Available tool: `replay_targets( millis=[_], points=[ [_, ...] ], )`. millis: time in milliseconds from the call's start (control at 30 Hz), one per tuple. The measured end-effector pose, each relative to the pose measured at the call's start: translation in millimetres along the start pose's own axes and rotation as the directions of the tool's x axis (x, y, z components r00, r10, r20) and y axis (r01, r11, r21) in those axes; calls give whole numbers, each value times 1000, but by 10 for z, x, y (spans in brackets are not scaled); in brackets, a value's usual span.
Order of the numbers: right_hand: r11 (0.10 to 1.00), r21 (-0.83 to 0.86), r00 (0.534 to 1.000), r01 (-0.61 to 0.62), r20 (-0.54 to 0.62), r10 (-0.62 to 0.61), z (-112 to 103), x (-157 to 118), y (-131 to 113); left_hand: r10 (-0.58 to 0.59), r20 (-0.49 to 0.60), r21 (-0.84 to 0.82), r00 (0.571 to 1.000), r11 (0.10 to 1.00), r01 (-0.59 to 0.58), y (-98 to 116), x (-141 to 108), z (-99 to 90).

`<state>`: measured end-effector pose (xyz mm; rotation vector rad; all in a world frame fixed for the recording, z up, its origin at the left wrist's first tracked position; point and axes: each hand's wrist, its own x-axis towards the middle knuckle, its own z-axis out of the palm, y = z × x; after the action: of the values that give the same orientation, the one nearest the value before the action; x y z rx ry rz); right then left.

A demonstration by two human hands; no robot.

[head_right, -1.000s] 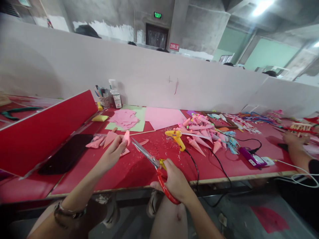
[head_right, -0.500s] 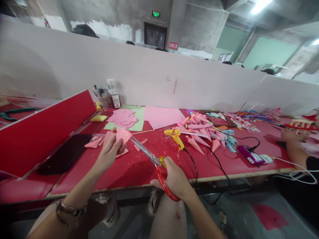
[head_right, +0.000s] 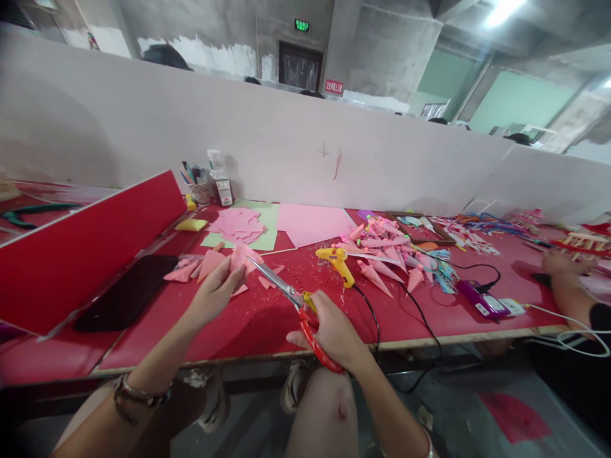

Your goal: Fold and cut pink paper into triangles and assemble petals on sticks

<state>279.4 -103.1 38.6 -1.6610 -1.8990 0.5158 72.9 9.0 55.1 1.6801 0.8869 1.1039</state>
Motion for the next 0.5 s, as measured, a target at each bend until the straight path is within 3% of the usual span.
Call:
replay_targets(
  millis=[167,500],
  points=[
    [1000,11,1000,-3,10,3,-22,95,-52,71,5,135,997,988,-71,34,26,-91],
    [999,-19,998,-41,48,42,-10,184,-48,109,23,220,994,969,-111,11,84,-161]
  ],
)
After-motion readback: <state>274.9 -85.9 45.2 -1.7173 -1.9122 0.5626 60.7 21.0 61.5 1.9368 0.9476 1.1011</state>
